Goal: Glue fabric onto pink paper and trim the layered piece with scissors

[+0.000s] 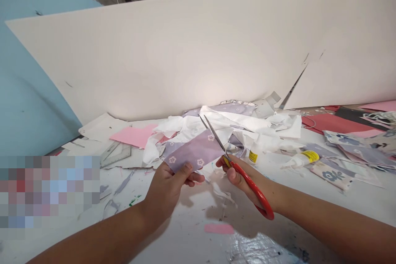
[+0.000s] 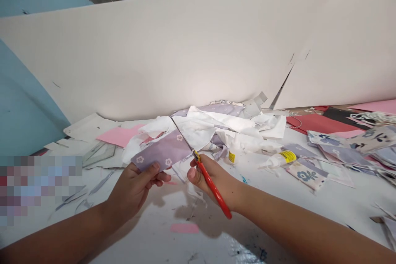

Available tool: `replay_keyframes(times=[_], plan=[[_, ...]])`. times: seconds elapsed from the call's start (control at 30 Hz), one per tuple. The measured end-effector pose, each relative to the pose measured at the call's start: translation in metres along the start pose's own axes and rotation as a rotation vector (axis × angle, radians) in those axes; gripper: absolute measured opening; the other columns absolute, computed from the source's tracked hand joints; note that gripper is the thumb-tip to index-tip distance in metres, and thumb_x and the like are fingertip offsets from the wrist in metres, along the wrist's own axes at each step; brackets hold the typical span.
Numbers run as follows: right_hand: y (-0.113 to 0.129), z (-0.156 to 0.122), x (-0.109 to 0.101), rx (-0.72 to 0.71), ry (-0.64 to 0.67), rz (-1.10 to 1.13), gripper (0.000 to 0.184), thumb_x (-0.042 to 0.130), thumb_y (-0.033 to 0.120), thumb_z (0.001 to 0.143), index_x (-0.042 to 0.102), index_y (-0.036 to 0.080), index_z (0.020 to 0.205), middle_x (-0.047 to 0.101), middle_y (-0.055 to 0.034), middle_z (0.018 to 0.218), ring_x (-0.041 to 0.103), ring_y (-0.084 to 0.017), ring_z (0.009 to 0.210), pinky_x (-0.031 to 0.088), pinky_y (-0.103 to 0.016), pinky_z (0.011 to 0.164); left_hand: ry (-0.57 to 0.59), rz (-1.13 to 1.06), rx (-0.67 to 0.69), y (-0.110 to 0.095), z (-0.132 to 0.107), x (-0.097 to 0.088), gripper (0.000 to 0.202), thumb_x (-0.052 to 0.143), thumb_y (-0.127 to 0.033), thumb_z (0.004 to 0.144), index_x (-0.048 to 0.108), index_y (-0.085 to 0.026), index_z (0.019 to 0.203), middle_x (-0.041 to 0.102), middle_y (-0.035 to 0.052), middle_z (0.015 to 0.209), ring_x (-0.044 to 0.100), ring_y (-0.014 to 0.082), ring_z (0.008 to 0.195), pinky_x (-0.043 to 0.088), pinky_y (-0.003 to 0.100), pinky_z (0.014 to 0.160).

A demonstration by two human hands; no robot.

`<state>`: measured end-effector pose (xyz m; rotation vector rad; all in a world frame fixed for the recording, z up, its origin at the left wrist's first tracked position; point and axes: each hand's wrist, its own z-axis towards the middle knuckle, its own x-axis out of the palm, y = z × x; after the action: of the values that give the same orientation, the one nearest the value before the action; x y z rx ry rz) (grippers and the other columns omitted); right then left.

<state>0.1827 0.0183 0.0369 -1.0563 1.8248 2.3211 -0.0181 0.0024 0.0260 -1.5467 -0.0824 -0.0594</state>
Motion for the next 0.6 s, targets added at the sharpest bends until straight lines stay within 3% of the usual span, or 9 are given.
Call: replay_keyframes(times=[0.33,0.6], plan=[[-0.0015,0.0024,0.0041,-0.058,-0.038,-0.030,0.047,0.022,0.062,0.080,0.043,0.019,0.078,0.039,0.0003,0.072,0.036,-0.013,0.064,0.035,-0.026,0.054,0.016,0.010,0.002,-0.0015,-0.0012,0.0005,0.022,0.060,-0.037,0.072,0.060,-0.015,0.077,0.066,0.0025,0.061,0.062,0.0141,0.063,0.045,0.022,0.057],[-0.0011,0.0022,0.0054,0.017,-0.029,0.038,0.047,0.023,0.061,0.080,0.044,0.019,0.076,0.026,0.0051,0.058,0.026,-0.010,0.052,0.025,-0.025,0.048,0.013,0.023,-0.016,-0.0035,-0.0021,0.0017,0.022,0.059,-0.037,0.072,0.061,-0.015,0.075,0.066,0.0033,0.059,0.062,0.0154,0.064,0.045,0.023,0.058]])
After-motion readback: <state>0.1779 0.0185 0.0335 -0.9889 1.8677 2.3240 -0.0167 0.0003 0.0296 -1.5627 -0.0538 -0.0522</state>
